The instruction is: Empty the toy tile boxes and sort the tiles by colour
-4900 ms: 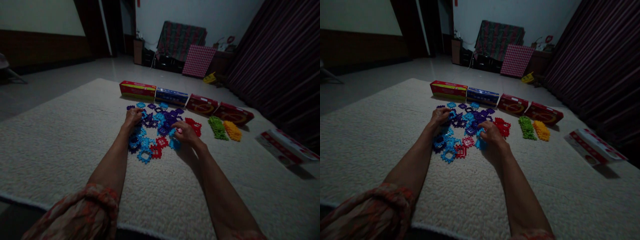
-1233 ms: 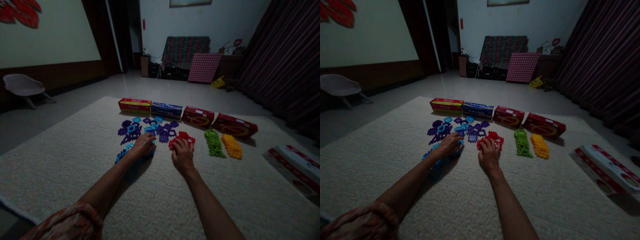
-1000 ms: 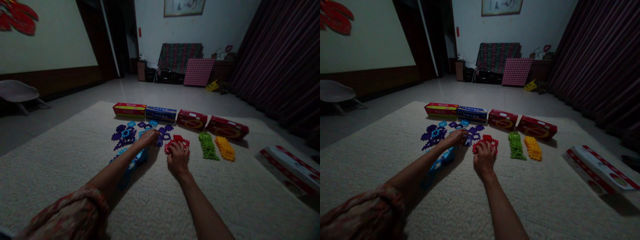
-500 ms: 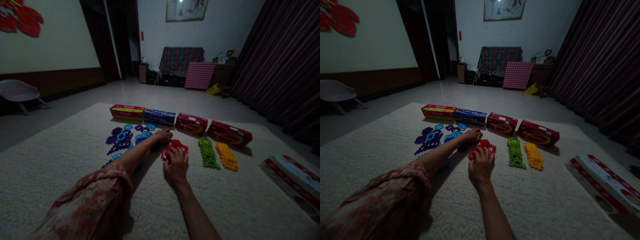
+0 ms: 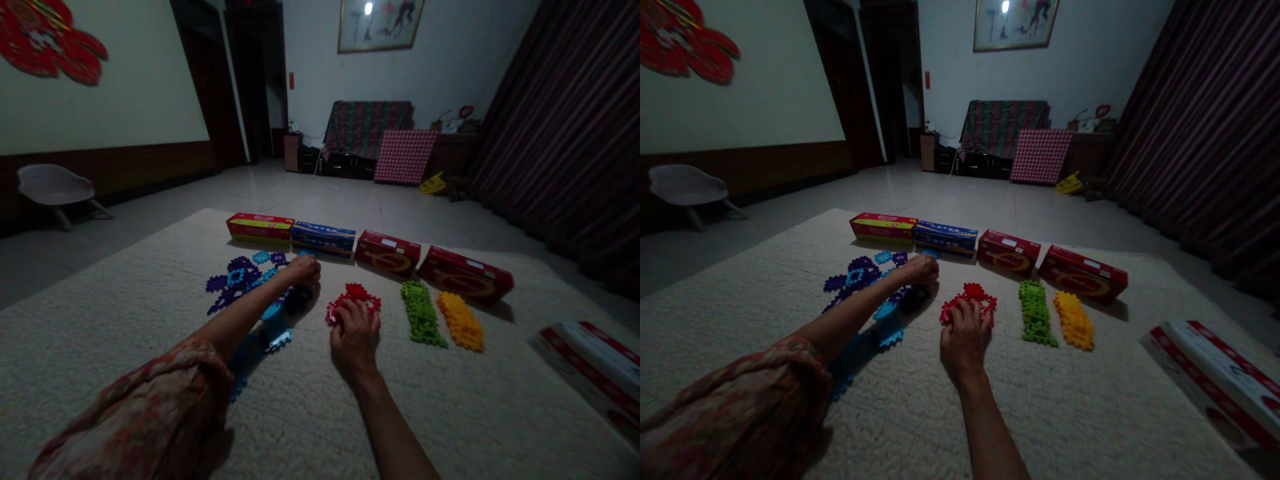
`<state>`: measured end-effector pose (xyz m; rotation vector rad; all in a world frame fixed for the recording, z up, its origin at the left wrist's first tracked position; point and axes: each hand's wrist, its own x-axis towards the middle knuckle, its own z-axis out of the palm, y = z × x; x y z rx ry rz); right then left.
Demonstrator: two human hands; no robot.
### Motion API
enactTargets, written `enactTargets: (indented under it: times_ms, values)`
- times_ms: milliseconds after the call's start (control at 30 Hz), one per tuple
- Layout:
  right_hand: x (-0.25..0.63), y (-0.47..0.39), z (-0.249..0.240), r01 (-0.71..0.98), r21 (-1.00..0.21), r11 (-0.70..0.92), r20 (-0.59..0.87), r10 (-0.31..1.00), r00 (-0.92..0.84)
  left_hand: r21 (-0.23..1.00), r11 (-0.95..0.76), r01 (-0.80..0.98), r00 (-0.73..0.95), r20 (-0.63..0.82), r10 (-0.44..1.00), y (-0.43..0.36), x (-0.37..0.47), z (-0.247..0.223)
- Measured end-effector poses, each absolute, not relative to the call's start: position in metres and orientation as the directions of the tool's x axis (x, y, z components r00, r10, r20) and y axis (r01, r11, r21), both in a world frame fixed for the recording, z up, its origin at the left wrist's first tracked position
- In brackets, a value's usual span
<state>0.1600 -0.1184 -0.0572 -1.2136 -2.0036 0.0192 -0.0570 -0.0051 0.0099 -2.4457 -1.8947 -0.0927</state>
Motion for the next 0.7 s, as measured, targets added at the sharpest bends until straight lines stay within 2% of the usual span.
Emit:
enactTargets:
  times_ms: [233, 467, 567, 700]
  values:
    - [0.160, -0.119, -0.058, 0.729, -0.387, 0.565, 0.630, 0.739, -0.239, -0.026, -0.215, 0.976, 0.216, 0.077, 0.973, 0.027, -0.047, 0.006]
    - [0.160, -0.119, -0.057, 0.726, -0.393, 0.565, 0.619, 0.746, -0.246, -0.080, -0.125, 0.989, 0.128, 0.037, 0.991, 0.018, -0.051, -0.006]
    - [0.160, -0.119, -0.058, 0.729, -0.397, 0.558, 0.613, 0.752, -0.242, -0.095, -0.069, 0.993, 0.074, 0.057, 0.996, 0.017, -0.049, -0.005]
    - [0.160, -0.119, -0.059, 0.735, -0.391, 0.554, 0.616, 0.751, -0.238, -0.056, -0.049, 0.997, 0.056, 0.115, 0.992, 0.021, -0.045, -0.003]
